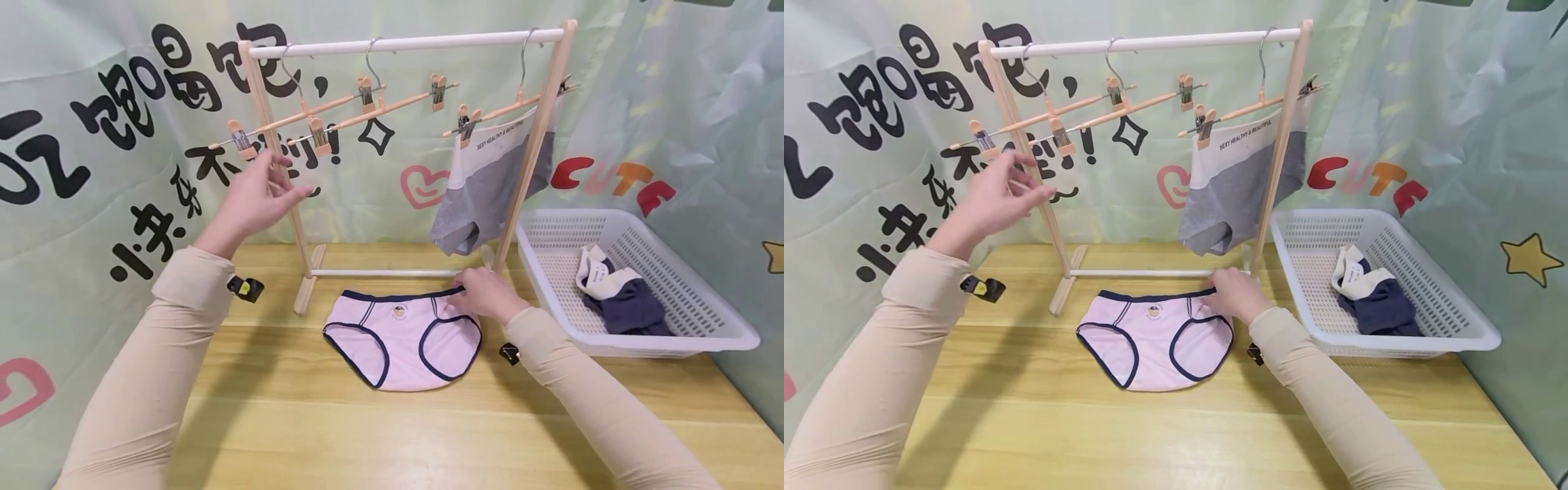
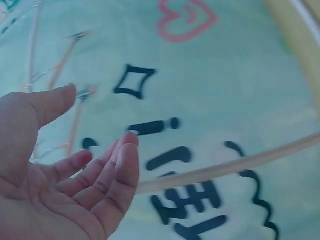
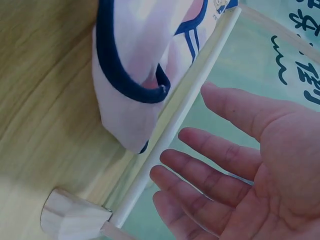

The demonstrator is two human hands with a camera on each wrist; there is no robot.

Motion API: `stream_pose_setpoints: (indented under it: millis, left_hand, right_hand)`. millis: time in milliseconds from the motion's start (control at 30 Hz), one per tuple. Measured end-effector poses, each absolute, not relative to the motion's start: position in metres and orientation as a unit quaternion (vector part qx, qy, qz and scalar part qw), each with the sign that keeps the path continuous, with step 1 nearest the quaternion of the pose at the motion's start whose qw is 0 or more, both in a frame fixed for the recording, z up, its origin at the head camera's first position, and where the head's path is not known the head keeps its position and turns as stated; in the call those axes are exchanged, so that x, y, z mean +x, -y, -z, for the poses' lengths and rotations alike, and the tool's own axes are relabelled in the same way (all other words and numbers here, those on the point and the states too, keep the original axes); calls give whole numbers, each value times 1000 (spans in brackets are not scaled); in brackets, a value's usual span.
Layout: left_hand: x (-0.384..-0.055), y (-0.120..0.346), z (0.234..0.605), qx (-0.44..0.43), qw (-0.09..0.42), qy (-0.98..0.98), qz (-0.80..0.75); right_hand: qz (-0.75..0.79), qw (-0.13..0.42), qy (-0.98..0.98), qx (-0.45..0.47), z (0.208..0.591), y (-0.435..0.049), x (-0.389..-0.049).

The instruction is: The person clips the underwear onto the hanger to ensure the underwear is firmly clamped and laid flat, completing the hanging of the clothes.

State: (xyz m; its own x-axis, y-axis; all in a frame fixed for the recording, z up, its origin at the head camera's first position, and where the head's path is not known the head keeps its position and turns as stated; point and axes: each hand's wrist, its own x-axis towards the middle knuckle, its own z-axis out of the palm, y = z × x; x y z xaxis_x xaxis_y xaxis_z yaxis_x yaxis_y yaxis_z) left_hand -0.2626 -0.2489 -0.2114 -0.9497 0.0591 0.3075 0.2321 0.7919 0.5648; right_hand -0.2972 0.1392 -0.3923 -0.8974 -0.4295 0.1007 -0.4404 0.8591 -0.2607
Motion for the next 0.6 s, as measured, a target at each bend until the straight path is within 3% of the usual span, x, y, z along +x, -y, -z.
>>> stream_pose_setpoints:
  millis: [167,600]
  left_hand:
    - [-263,236,187,-80,187,922,330]
    - [-284,200,166,-100,222,914,326]
  right_hand:
    - [-141,2,967,211,388,-143,-296]
    - [-156,-5,969,193,389,-156,-296]
